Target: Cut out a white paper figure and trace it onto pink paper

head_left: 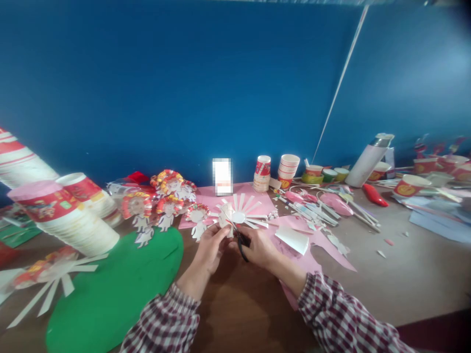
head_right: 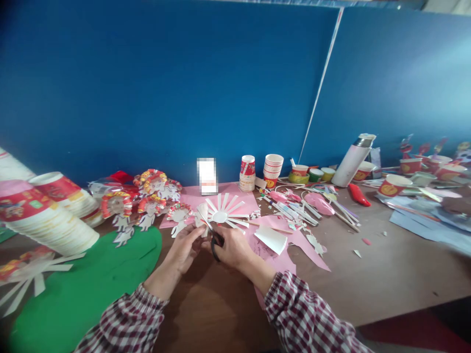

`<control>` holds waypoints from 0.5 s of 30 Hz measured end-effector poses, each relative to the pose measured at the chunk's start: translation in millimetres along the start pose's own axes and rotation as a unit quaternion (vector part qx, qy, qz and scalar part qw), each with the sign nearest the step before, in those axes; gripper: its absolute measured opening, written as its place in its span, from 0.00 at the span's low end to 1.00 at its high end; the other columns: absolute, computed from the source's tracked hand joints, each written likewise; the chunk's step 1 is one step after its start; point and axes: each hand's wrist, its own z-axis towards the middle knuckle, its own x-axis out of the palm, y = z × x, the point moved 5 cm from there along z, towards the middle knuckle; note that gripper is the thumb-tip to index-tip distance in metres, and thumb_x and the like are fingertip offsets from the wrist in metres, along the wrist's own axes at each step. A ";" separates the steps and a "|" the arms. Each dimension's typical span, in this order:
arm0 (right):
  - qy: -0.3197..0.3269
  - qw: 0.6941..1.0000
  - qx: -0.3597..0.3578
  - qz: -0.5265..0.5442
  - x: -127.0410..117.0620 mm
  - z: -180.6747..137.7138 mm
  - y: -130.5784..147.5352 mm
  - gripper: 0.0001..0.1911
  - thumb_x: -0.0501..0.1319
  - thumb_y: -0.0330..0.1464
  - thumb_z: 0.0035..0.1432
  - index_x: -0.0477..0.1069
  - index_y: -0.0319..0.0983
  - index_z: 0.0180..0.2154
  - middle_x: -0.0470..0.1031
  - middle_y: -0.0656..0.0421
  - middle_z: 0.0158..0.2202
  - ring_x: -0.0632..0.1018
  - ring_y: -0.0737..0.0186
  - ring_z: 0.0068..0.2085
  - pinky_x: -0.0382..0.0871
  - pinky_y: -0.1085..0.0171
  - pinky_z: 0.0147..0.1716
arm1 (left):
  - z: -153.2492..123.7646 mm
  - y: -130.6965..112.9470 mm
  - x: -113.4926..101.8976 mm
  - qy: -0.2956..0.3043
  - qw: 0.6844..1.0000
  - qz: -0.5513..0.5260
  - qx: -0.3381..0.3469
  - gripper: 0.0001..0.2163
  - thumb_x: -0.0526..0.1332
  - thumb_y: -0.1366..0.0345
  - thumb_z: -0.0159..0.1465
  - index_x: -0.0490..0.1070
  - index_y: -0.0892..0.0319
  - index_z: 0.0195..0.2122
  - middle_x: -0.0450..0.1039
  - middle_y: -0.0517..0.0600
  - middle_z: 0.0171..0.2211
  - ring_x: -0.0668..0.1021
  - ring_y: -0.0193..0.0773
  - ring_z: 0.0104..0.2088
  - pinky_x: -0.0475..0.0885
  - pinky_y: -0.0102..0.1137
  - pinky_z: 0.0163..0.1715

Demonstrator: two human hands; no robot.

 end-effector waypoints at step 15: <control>-0.027 0.999 -0.005 -0.035 -0.8 0.8 -1.9 0.10 0.60 0.38 0.54 0.66 0.38 0.29 0.70 0.62 0.23 0.68 0.68 0.24 0.54 0.70 0.24 | 0.6 2.6 0.8 -0.016 1.000 -0.013 0.023 0.09 0.66 0.65 0.47 0.71 0.60 0.29 0.70 0.43 0.22 0.72 0.29 0.22 0.68 0.23 0.20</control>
